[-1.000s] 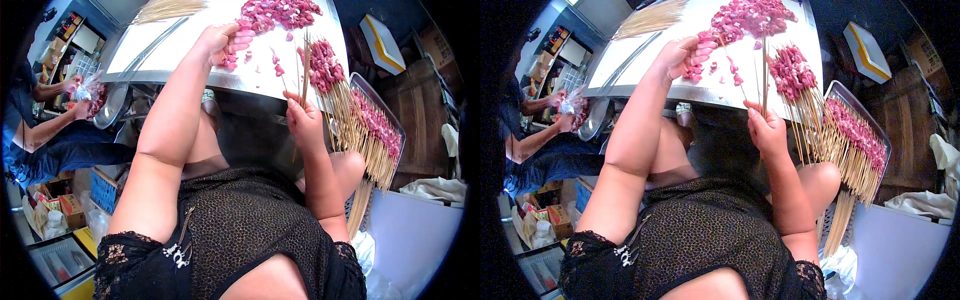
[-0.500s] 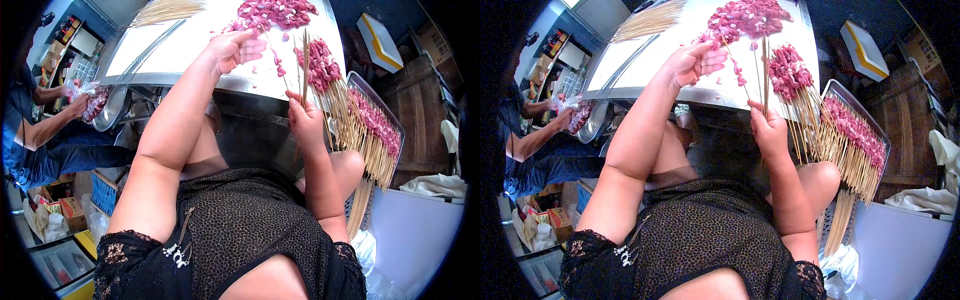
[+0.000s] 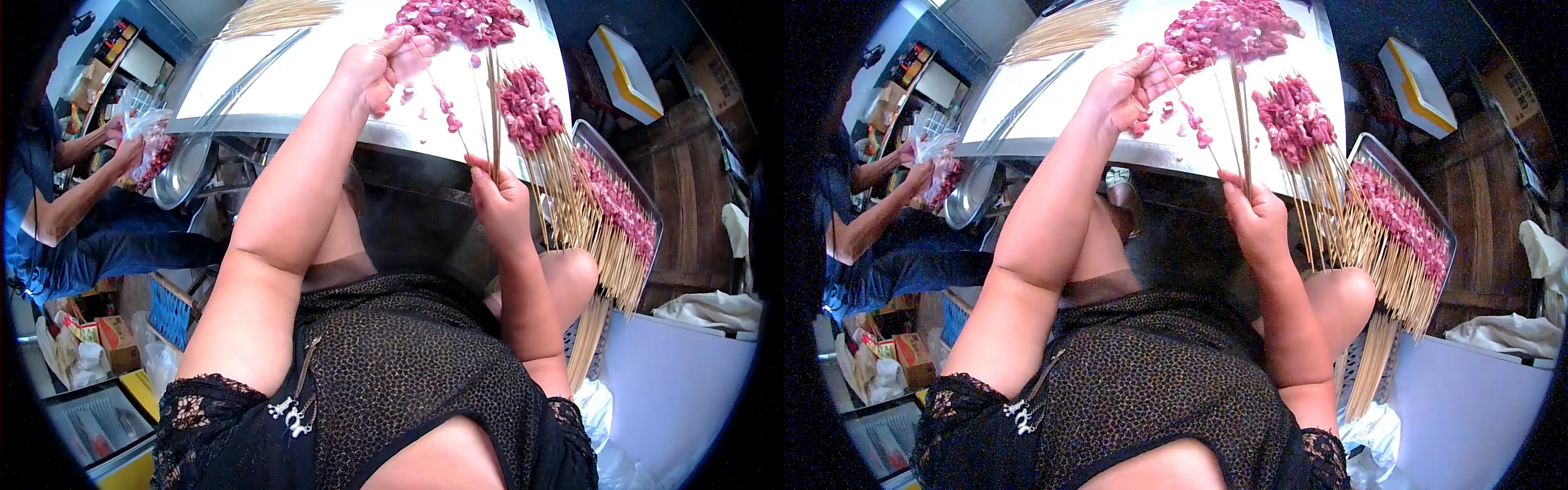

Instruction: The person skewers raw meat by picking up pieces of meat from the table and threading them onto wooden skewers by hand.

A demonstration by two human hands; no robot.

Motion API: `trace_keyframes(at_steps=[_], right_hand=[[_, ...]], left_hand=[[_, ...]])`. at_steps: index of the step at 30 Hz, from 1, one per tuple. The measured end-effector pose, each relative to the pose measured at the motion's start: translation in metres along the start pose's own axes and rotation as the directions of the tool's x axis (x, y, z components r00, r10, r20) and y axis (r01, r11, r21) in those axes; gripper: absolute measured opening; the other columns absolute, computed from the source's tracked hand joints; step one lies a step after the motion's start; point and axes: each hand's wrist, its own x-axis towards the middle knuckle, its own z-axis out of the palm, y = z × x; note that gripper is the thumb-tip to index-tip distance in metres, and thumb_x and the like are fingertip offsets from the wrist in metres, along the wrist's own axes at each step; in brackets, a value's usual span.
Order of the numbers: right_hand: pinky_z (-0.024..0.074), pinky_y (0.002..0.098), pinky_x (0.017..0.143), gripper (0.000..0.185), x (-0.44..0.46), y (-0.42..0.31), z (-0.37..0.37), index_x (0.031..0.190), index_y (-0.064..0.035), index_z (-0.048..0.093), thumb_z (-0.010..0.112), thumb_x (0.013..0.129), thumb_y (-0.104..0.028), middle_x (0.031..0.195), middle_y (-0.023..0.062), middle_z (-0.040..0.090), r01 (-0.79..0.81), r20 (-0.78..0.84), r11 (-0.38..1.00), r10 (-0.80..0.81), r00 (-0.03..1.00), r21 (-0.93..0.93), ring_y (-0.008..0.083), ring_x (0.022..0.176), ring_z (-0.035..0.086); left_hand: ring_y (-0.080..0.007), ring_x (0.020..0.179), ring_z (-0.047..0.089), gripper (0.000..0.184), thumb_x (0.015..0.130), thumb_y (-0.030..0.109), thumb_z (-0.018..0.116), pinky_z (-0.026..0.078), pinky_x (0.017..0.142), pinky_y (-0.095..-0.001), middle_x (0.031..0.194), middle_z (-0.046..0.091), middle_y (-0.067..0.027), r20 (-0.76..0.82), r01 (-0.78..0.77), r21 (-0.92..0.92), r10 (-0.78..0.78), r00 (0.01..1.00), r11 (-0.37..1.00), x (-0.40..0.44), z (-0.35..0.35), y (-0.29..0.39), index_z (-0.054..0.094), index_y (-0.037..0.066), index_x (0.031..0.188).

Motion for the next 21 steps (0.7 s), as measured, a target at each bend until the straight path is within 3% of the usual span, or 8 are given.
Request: trace_keyframes(at_steps=[4, 7, 10, 12, 13, 15, 19, 21], right_hand=[[0.0252, 0.0156, 0.045, 0.024, 0.002, 0.000, -0.002, 0.109, 0.0039, 0.057, 0.052, 0.090, -0.009, 0.060, -0.0084, 0.041, 0.005, -0.016, 1.000, -0.006, 1.000, -0.021, 0.0003, 0.050, 0.034], [0.0306, 0.0165, 0.048, 0.022, 0.003, 0.001, -0.007, 0.107, -0.0014, 0.062, 0.055, 0.089, -0.012, 0.062, -0.0081, 0.045, 0.040, -0.037, 0.995, -0.044, 0.998, -0.087, 0.0009, 0.053, 0.038], [0.0348, 0.0174, 0.051, 0.021, 0.002, -0.004, -0.011, 0.104, -0.0024, 0.064, 0.056, 0.089, -0.014, 0.063, -0.0065, 0.050, 0.028, -0.056, 0.981, -0.039, 0.998, -0.191, 0.0012, 0.056, 0.042], [0.0380, 0.0180, 0.055, 0.021, 0.003, -0.003, -0.014, 0.103, -0.0024, 0.065, 0.057, 0.088, -0.015, 0.066, -0.0049, 0.054, 0.110, -0.077, 0.922, -0.149, 0.986, -0.371, 0.0014, 0.060, 0.045], [0.0380, 0.0180, 0.055, 0.021, 0.002, -0.004, -0.013, 0.103, -0.0024, 0.065, 0.057, 0.088, -0.015, 0.066, -0.0049, 0.054, 0.110, -0.077, 0.922, -0.148, 0.986, -0.371, 0.0014, 0.060, 0.045], [0.0249, 0.0154, 0.048, 0.021, 0.002, -0.005, -0.013, 0.106, -0.0010, 0.062, 0.055, 0.089, -0.010, 0.065, -0.0102, 0.043, 0.143, -0.076, 0.916, -0.184, 0.980, -0.375, -0.0006, 0.054, 0.034], [0.0246, 0.0153, 0.048, 0.021, 0.004, 0.001, -0.013, 0.107, -0.0006, 0.062, 0.055, 0.089, -0.010, 0.065, -0.0105, 0.043, 0.130, -0.085, 0.933, -0.168, 0.982, -0.335, -0.0008, 0.054, 0.034], [0.0369, 0.0170, 0.056, 0.021, 0.004, 0.002, -0.011, 0.104, -0.0023, 0.064, 0.057, 0.088, -0.014, 0.068, -0.0061, 0.054, 0.135, -0.088, 0.943, -0.169, 0.982, -0.304, 0.0010, 0.061, 0.043]], left_hand=[[-0.0287, 0.096, 0.062, 0.025, 0.094, 0.016, 0.045, 0.052, 0.087, -0.0411, 0.103, 0.061, -0.0198, 0.043, 0.007, 0.036, -0.008, 0.999, 0.999, 0.000, -0.003, 0.001, 0.051, -0.004, 0.107], [-0.0275, 0.096, 0.062, 0.026, 0.093, 0.016, 0.046, 0.052, 0.086, -0.0394, 0.103, 0.061, -0.0193, 0.073, 0.005, 0.077, -0.010, 0.997, 0.997, -0.002, -0.002, 0.001, 0.051, -0.004, 0.109], [-0.0268, 0.096, 0.062, 0.026, 0.093, 0.016, 0.047, 0.052, 0.086, -0.0376, 0.103, 0.061, -0.0191, 0.086, 0.013, 0.127, -0.024, 0.996, 0.992, -0.005, 0.000, 0.002, 0.052, -0.004, 0.109], [-0.0266, 0.096, 0.062, 0.026, 0.092, 0.017, 0.047, 0.053, 0.085, -0.0367, 0.103, 0.061, -0.0190, 0.094, 0.024, 0.150, -0.038, 0.995, 0.988, -0.007, 0.001, 0.003, 0.052, -0.003, 0.109], [-0.0267, 0.095, 0.062, 0.026, 0.092, 0.017, 0.048, 0.053, 0.084, -0.0362, 0.103, 0.061, -0.0190, 0.088, 0.035, 0.165, -0.051, 0.995, 0.986, -0.009, 0.001, 0.004, 0.053, -0.003, 0.108], [-0.0267, 0.095, 0.063, 0.026, 0.092, 0.017, 0.049, 0.053, 0.083, -0.0356, 0.102, 0.062, -0.0190, 0.081, 0.048, 0.178, -0.063, 0.995, 0.983, -0.009, 0.001, 0.003, 0.053, -0.003, 0.107], [-0.0262, 0.093, 0.063, 0.025, 0.091, 0.016, 0.050, 0.055, 0.079, -0.0331, 0.101, 0.062, -0.0195, 0.106, 0.088, 0.112, -0.100, 0.989, 0.990, -0.011, 0.004, -0.002, 0.054, -0.004, 0.106], [-0.0262, 0.093, 0.063, 0.025, 0.091, 0.016, 0.050, 0.055, 0.079, -0.0328, 0.101, 0.062, -0.0197, 0.121, 0.076, 0.112, -0.089, 0.989, 0.991, -0.011, 0.006, -0.004, 0.054, -0.004, 0.106]])
